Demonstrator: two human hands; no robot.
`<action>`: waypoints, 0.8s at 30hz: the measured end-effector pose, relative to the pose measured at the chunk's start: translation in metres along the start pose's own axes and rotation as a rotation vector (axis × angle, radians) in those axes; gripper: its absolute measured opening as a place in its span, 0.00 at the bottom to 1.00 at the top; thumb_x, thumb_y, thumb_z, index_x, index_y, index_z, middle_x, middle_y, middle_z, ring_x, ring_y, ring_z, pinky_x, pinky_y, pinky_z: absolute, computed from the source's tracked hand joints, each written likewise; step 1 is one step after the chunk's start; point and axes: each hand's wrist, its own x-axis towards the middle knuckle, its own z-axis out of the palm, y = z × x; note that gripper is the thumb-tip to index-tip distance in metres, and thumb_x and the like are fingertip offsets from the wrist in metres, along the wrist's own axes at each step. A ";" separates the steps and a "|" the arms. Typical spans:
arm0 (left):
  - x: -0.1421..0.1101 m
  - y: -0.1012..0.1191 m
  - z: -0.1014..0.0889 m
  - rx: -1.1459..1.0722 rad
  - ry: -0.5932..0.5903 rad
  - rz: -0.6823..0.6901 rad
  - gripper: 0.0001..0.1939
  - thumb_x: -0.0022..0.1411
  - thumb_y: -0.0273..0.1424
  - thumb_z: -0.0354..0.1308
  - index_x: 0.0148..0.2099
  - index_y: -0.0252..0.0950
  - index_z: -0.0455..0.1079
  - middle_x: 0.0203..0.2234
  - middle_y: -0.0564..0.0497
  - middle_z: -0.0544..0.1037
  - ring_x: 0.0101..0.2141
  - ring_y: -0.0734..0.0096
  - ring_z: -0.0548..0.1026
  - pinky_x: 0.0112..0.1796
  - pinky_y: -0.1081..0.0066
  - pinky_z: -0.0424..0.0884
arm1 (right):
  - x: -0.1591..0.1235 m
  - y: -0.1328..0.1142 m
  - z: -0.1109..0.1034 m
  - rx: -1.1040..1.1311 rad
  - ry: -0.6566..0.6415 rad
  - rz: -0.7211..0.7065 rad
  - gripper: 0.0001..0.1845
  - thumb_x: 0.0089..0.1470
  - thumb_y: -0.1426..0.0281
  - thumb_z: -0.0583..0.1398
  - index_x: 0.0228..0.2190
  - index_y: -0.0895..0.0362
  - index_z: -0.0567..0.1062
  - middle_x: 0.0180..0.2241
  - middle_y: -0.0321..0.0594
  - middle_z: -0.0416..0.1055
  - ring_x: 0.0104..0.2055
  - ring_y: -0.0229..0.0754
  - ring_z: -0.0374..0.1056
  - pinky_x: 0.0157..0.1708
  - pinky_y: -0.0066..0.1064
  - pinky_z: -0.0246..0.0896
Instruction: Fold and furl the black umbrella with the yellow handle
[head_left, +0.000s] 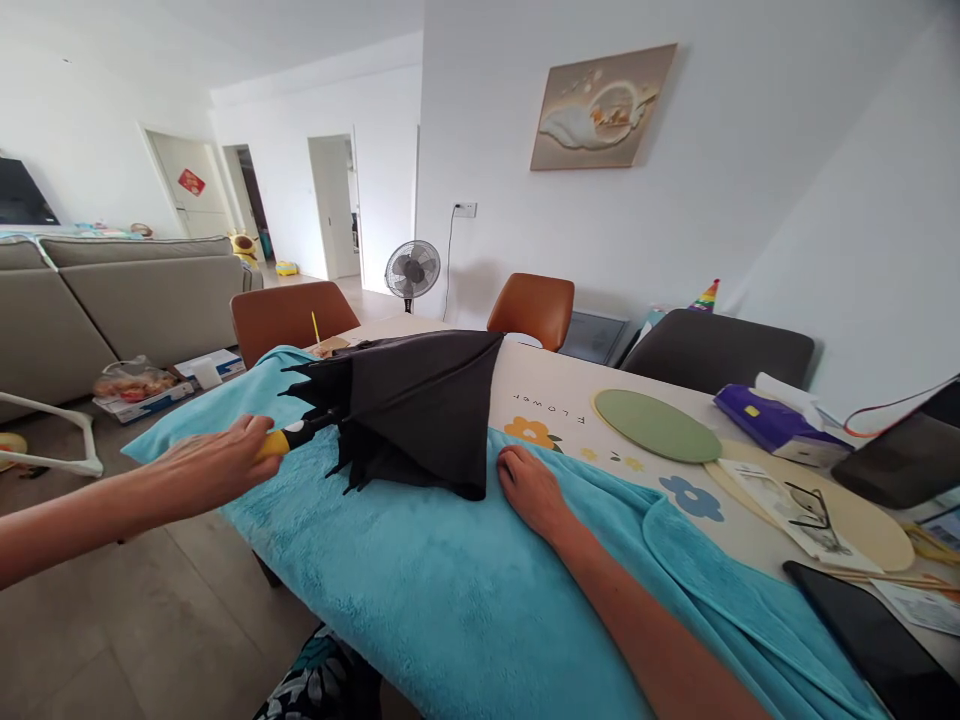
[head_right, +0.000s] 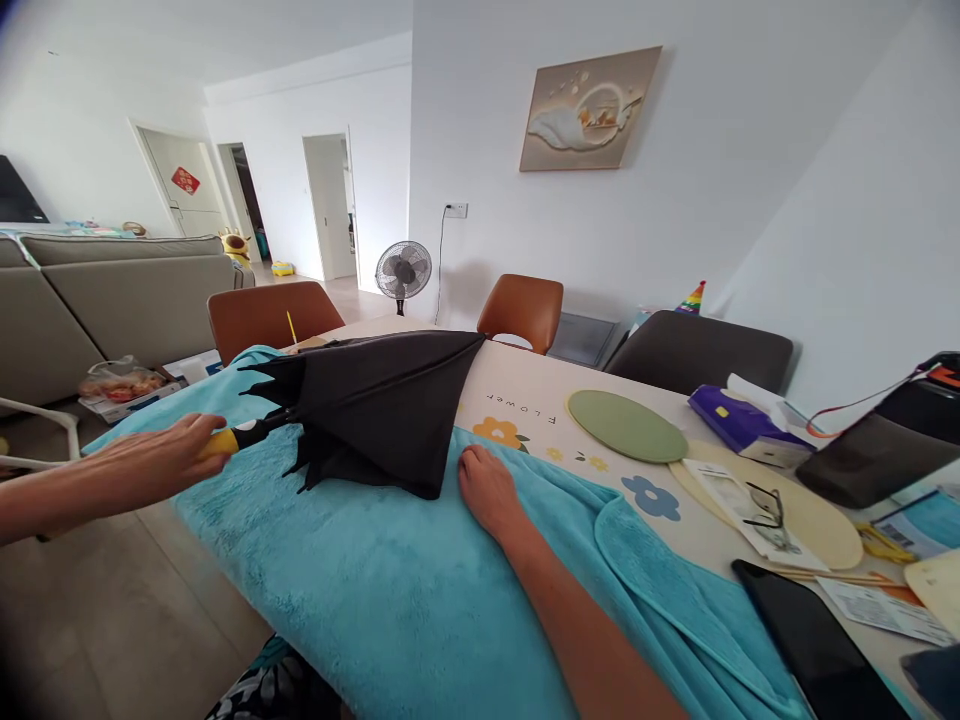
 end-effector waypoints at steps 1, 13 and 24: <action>0.000 -0.003 0.002 0.108 0.065 0.079 0.15 0.43 0.34 0.64 0.34 0.36 0.64 0.25 0.55 0.59 0.18 0.81 0.52 0.19 0.79 0.38 | 0.000 0.000 0.000 0.004 0.005 -0.001 0.10 0.57 0.75 0.49 0.33 0.58 0.70 0.39 0.42 0.70 0.38 0.39 0.65 0.39 0.29 0.57; 0.018 0.028 -0.045 0.131 -0.162 -0.194 0.17 0.56 0.43 0.53 0.32 0.32 0.65 0.21 0.55 0.60 0.21 0.79 0.61 0.19 0.83 0.51 | -0.001 0.000 -0.001 0.030 0.015 -0.003 0.10 0.56 0.76 0.49 0.32 0.58 0.71 0.38 0.41 0.70 0.38 0.39 0.66 0.38 0.29 0.56; 0.021 0.051 -0.055 -0.218 -0.440 -0.377 0.14 0.49 0.38 0.62 0.33 0.32 0.68 0.20 0.56 0.69 0.19 0.78 0.66 0.18 0.82 0.57 | 0.000 0.004 0.004 0.014 0.019 -0.022 0.10 0.55 0.76 0.50 0.33 0.57 0.70 0.37 0.41 0.69 0.37 0.39 0.65 0.37 0.29 0.56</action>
